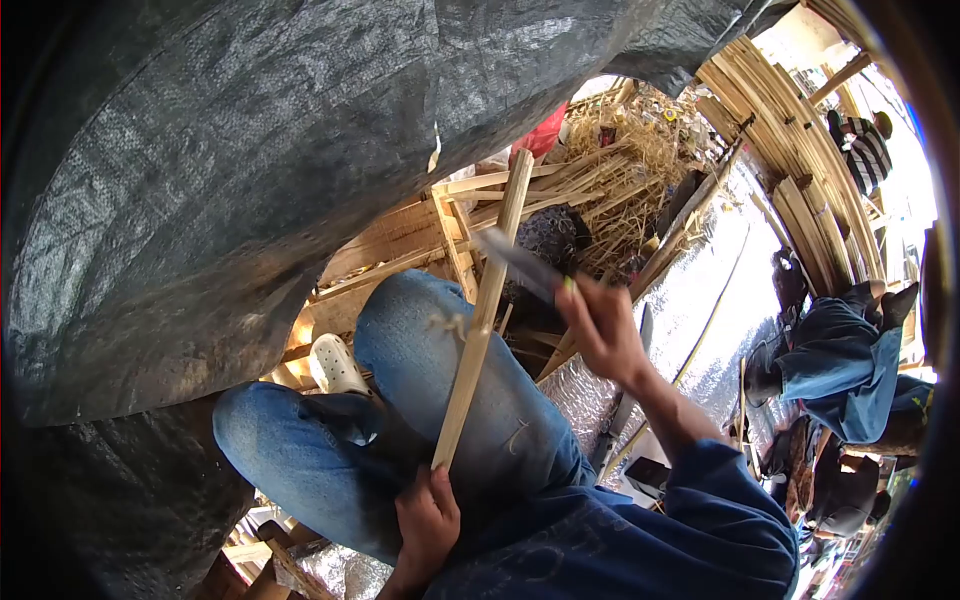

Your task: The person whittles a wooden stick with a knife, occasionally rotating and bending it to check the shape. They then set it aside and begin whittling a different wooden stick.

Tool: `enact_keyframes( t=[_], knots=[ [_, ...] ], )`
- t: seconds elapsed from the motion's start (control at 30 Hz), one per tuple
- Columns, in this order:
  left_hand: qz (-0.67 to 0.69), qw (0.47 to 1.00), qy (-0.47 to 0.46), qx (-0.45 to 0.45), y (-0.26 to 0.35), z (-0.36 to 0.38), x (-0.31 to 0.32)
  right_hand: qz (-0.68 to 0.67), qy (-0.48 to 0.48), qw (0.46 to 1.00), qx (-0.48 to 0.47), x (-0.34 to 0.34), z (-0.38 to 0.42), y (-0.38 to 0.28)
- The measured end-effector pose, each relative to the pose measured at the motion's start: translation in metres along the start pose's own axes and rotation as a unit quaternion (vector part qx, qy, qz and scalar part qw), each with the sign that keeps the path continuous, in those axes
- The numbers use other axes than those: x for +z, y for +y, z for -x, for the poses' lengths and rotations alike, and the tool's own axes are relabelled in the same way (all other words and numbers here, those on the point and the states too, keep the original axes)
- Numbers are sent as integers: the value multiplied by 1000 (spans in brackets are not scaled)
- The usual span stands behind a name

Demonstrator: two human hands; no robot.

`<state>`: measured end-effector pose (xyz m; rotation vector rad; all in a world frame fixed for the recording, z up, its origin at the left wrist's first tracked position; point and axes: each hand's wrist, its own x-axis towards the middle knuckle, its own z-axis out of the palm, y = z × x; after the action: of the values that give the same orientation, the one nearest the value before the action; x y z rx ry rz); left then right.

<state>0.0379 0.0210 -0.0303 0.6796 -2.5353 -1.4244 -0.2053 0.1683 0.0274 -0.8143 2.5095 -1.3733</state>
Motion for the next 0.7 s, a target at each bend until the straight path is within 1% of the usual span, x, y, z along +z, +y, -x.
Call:
enact_keyframes(
  t=[0.07,0.13,0.23,0.33,0.47,0.6,0.67,0.7],
  knots=[
    [-10,999,-23,-22,0,-1,-2,79,91,992,-41,-7,-35,-4],
    [-10,999,-25,-25,4,-1,-3,108,136,983,-53,-11,-69,-3],
    [-16,999,-17,-26,4,-2,-3,135,145,978,-57,-14,-100,-6],
    [-20,999,-9,-26,2,-3,-2,143,130,980,-44,-9,-108,-9],
    [-16,998,-28,-54,7,-3,-5,166,116,979,-36,-6,-107,-4],
    [-27,998,-31,-54,7,-4,-6,142,114,983,-39,-5,-100,2],
    [-30,999,-21,-40,7,-3,-5,137,106,984,-39,-2,-96,8],
    [-29,998,-22,-43,7,-2,-5,121,103,987,-27,1,-92,11]
  ],
)
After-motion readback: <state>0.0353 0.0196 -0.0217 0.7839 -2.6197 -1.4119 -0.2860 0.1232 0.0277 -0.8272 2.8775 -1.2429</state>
